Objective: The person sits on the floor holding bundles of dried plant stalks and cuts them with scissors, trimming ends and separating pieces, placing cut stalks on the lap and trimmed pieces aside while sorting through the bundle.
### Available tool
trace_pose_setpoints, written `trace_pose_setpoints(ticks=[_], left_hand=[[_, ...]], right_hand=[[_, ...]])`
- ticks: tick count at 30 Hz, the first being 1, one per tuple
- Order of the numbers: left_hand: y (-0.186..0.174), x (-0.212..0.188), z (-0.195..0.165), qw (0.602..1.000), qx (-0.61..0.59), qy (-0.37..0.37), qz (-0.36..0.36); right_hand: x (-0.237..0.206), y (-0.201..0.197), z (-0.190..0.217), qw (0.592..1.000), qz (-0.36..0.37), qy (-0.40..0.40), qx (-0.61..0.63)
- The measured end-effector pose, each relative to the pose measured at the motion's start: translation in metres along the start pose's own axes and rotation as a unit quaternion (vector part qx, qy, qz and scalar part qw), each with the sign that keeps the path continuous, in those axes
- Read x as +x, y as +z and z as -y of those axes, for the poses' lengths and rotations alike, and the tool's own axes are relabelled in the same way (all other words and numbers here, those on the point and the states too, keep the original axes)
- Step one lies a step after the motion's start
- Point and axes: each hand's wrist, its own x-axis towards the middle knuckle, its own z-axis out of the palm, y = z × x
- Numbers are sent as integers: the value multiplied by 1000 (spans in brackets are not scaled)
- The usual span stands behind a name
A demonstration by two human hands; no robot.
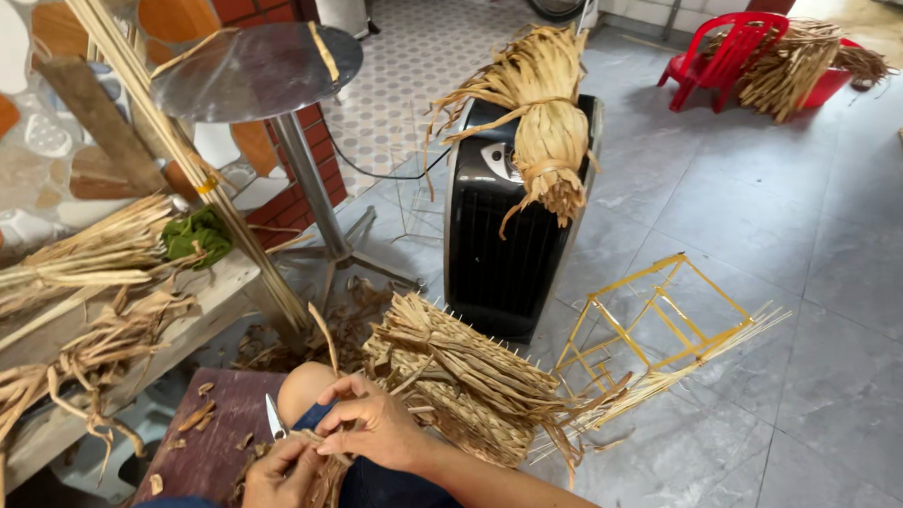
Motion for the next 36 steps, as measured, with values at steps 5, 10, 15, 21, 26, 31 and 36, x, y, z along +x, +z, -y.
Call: trace_pose_setpoints(ticks=[5,10,15,21,26,31,36], left_hand=[[0,5,-2,997,23,-47,65],[18,5,-3,973,-130,-189,-14],[4,8,-18,937,-211,-279,-4],[-8,5,-28,915,-260,-307,24],[-7,7,-33,955,-216,-197,58],[9,-7,-82,997,68,25,-27],[21,-5,-145,927,283,235,-71]], right_hand=[[3,2,0,993,11,120,-14],[2,-4,-1,971,30,176,156],[-4,-5,-7,964,0,155,216],[-10,-13,-1,968,86,131,198],[-5,-22,4,984,173,-5,34],[0,-17,-3,978,72,143,132],[6,-17,-4,991,88,45,-91]])
